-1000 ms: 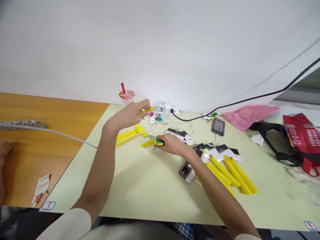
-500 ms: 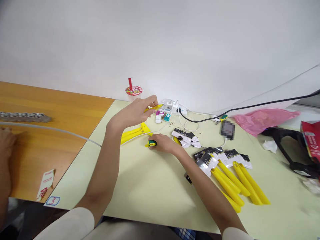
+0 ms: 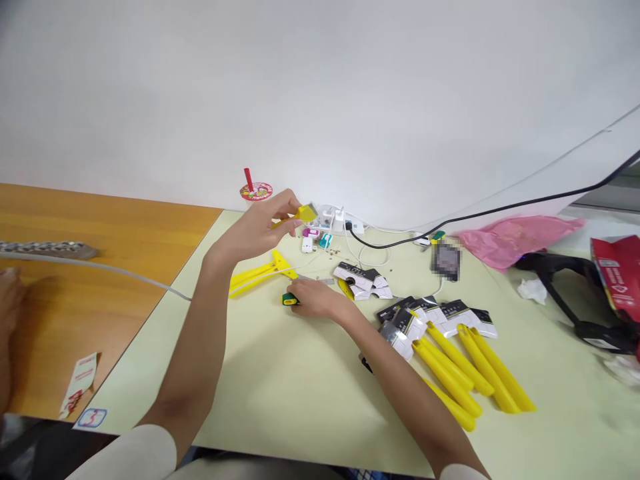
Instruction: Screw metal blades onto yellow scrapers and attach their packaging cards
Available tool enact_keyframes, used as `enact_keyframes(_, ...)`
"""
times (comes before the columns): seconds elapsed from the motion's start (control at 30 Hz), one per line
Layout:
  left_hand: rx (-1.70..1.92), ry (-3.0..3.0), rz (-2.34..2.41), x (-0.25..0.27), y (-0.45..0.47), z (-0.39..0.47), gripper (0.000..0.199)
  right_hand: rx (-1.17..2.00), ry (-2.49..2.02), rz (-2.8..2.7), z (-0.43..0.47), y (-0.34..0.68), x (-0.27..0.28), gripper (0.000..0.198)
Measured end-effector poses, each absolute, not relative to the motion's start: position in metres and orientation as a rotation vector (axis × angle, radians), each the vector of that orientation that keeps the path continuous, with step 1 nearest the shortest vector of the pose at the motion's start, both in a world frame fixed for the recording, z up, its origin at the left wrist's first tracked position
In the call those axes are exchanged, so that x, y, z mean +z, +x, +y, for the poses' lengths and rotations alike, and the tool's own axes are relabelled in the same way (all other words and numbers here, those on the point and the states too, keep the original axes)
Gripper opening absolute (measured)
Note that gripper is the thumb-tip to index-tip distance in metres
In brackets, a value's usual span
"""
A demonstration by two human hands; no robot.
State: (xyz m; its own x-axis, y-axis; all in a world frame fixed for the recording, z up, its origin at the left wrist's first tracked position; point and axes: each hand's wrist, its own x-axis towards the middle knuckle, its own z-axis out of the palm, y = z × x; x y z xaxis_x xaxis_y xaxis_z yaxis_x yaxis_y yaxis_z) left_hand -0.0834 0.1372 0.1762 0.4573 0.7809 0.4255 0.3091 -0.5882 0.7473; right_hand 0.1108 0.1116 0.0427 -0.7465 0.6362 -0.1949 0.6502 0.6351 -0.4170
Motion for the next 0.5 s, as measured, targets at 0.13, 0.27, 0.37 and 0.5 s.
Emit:
enact_keyframes(0.13, 1.158, 2.030, 0.865, 0.184, -0.077, 0.131, 0.012, -0.760, 1.116, 2.829, 0.116, 0.115, 0.041, 0.013)
enact_keyframes(0.27, 1.289, 1.801, 0.739, 0.192, -0.070, 0.121, 0.024, -0.817, 1.106, 2.851, 0.124, 0.115, 0.036, 0.019)
enact_keyframes(0.37, 1.366, 1.570, 0.621, 0.196, -0.066, 0.116, 0.038, -0.833, 1.105, 2.859, 0.125, 0.109, 0.035, 0.018)
enact_keyframes(0.5, 1.406, 1.362, 0.516, 0.198, -0.060, 0.112, 0.053, -0.807, 1.086, 2.866, 0.122, 0.103, 0.034, 0.011)
